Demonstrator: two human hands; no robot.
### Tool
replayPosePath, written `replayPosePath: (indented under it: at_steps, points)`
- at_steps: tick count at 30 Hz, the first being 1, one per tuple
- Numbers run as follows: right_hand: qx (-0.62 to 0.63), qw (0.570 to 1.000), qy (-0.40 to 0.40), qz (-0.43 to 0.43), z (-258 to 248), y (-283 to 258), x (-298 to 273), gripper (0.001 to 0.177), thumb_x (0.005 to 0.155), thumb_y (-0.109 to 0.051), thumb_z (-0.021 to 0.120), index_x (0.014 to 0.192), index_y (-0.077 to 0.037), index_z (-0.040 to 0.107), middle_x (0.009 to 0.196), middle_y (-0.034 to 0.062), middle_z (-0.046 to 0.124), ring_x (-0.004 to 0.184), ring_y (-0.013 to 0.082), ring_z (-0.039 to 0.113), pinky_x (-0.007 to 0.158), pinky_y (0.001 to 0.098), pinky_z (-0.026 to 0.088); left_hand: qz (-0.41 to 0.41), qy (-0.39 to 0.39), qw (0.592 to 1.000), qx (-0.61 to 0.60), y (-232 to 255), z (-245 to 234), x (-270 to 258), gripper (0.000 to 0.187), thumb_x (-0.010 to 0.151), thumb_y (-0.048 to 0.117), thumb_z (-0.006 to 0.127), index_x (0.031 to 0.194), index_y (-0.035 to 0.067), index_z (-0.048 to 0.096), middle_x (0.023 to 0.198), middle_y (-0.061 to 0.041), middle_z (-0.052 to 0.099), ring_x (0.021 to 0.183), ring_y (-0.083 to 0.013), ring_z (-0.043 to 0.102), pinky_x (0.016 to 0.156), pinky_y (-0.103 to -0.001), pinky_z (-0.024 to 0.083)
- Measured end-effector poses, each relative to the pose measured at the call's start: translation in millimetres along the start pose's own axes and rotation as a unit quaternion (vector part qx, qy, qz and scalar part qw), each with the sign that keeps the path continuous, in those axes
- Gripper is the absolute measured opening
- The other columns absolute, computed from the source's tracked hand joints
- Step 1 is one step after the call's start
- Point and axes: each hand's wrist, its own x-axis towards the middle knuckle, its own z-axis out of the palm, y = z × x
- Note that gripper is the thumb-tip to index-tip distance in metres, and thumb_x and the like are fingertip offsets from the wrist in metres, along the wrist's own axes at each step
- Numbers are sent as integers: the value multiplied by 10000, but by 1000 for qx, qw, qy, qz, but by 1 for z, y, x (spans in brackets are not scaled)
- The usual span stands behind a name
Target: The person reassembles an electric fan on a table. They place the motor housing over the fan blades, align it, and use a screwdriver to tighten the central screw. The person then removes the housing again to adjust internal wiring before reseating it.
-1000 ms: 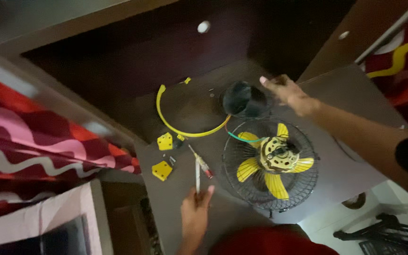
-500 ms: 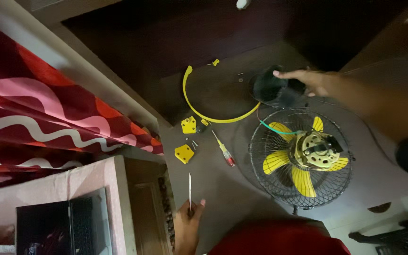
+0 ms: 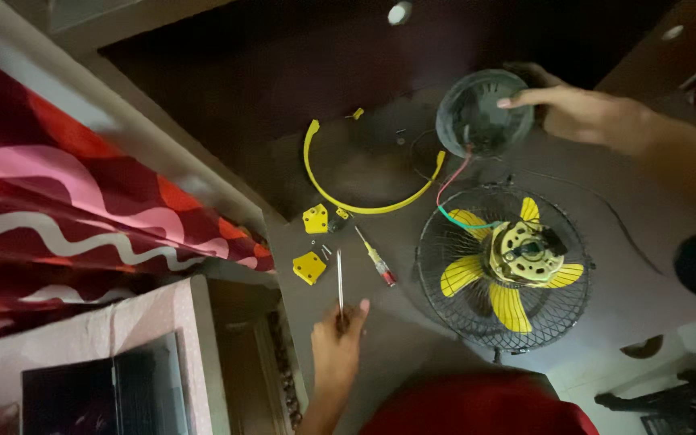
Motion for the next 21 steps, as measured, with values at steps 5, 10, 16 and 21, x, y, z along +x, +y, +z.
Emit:
replayPosePath:
  at_steps: [5,10,16,21]
  points:
    - [-170,983,70,25,-10,-28,-66,1104,662,-283,757,1628,-348,227,1601,168,333,1492,411,308,1150,647,330,19,-27,998,-46,41,20,12,426,879,411,765,788,-2,709,592,-41,596,512,-106,472,492,-301,373]
    - [-246,962,114,-30,-36,-25,-117,1054,759,-306,728,1680,-322,216,1604,233,350,1492,467,301,1130,670,304,74,-90,984,-131,81,50,21,351,914,344,769,957,0,720,703,-46,681,499,-49,490,432,-250,384]
    - [-284,937,184,-88,-52,-10,-161,1086,735,-328,738,1673,-269,192,1544,276,352,1469,448,360,1159,625,382,36,-244,927,-284,113,109,33,311,899,196,728,1186,83,694,886,-56,730,396,-35,423,336,-219,324]
    - [-339,899,229,-157,-27,1,-182,1214,657,-458,833,1648,-168,194,1517,258,354,1401,420,409,1165,600,373,20,-272,915,-299,116,156,48,210,924,120,707,1112,29,729,830,-17,690,435,-23,440,351,-211,336]
